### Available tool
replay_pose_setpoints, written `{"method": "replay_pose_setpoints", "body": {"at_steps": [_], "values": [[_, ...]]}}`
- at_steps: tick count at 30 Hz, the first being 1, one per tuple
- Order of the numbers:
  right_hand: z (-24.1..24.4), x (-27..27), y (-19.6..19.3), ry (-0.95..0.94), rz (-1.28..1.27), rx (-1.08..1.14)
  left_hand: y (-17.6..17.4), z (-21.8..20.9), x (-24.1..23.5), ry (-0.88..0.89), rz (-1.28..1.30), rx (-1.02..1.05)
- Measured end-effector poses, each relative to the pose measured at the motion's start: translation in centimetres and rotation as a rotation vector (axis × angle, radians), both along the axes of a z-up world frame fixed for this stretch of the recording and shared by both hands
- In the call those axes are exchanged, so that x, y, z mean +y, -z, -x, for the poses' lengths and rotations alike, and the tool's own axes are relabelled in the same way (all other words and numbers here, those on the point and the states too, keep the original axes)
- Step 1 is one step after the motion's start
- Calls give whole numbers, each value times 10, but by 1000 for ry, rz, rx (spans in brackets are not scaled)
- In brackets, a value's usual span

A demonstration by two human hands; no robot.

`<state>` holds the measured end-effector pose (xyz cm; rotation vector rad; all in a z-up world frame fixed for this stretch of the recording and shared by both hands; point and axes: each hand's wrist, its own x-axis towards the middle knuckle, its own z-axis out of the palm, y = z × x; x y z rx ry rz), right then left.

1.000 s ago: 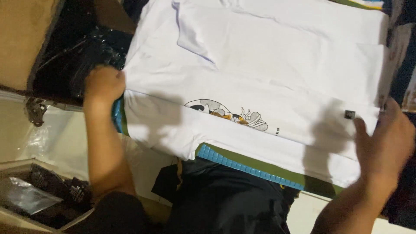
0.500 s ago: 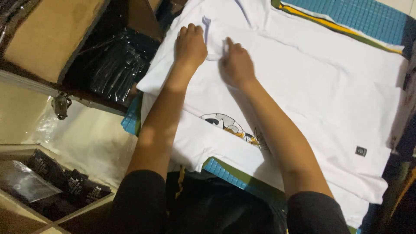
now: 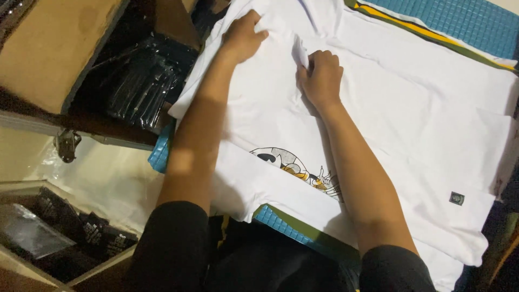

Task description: The person folds a black t-shirt and then a white t-shirt on a table. They smooth the fabric, fold the sleeves and sides inward, and then fold the shirts in half to create neat stacks.

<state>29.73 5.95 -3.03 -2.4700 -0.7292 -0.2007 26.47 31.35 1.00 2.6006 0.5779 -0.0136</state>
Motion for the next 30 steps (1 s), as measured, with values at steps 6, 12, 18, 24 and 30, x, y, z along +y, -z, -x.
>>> {"method": "replay_pose_setpoints", "body": {"at_steps": [6, 12, 18, 24, 30], "values": [[21, -11, -37, -168, -571, 258, 3, 65, 37, 271, 557, -541], [59, -15, -69, -805, -517, 96, -18, 167, 45, 270, 406, -549], [113, -9, -56, -1086, -272, -272, -10, 217, 48, 358, 239, -423], [126, -29, -61, -897, -85, -66, 5, 209, 44, 284, -57, -323], [131, -48, -41, -586, 416, -22, -11, 184, -62, 579, -205, -275]]}}
